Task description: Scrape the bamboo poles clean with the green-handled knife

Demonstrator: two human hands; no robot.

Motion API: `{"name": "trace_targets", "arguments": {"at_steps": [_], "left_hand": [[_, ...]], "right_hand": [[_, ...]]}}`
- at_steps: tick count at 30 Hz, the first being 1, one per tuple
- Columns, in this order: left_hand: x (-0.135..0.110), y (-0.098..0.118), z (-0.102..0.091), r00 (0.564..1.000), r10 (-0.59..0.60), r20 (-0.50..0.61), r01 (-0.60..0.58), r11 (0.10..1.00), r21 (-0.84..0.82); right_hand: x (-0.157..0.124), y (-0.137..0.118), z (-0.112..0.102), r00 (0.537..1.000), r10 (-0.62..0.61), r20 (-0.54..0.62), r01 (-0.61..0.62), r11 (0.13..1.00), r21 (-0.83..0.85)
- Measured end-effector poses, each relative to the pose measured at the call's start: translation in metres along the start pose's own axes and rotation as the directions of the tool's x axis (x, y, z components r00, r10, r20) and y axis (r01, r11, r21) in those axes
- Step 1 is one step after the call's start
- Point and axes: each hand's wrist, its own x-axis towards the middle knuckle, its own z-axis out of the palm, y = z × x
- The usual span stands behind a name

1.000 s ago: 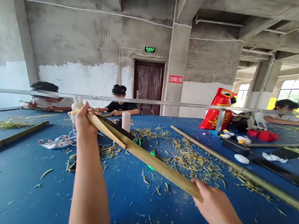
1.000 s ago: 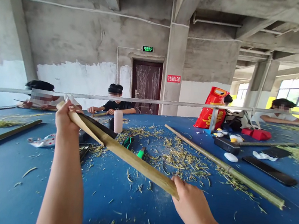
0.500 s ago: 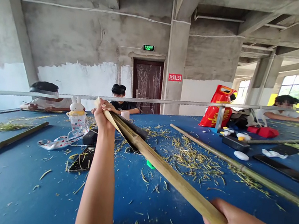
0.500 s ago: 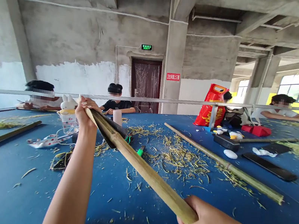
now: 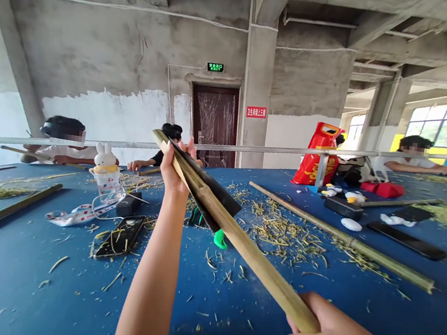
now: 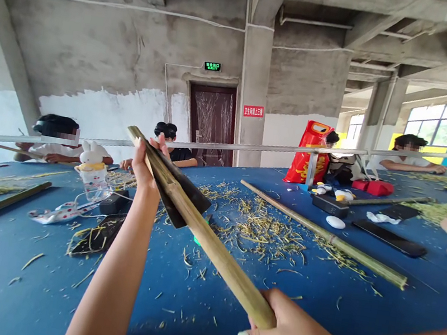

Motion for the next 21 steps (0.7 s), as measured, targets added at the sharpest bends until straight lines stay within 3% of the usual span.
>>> {"name": "trace_targets", "arguments": {"at_steps": [4,9,12,14,16,19,21], "left_hand": [[-0.001,-0.013,0.006,0.991,-0.133,0.008,0.133,0.991,-0.016],[-0.003,-0.029,0.009,0.985,-0.161,-0.062,0.167,0.981,0.102],[-0.009,-0.041,0.021,0.982,-0.159,-0.104,0.171,0.979,0.112],[-0.016,-0.049,0.031,0.969,-0.23,-0.094,0.24,0.963,0.12],[-0.022,-0.056,0.04,0.945,-0.319,-0.074,0.327,0.936,0.13],[-0.026,-0.063,0.048,0.944,-0.307,-0.123,0.323,0.936,0.14],[-0.025,-0.063,0.049,0.948,-0.26,-0.182,0.289,0.945,0.152]], "right_hand": [[0.013,0.001,-0.009,0.99,-0.035,-0.14,0.018,0.993,-0.117],[0.024,-0.01,-0.013,0.966,-0.139,-0.22,0.076,0.96,-0.271],[0.035,-0.018,-0.015,0.859,-0.332,-0.39,0.097,0.852,-0.514],[0.043,-0.023,-0.015,0.764,-0.441,-0.47,0.022,0.747,-0.665],[0.05,-0.029,-0.014,0.698,-0.489,-0.523,-0.108,0.65,-0.752],[0.056,-0.035,-0.007,0.643,-0.529,-0.555,-0.24,0.549,-0.801],[0.058,-0.036,-0.002,0.649,-0.525,-0.551,-0.227,0.557,-0.799]]}}
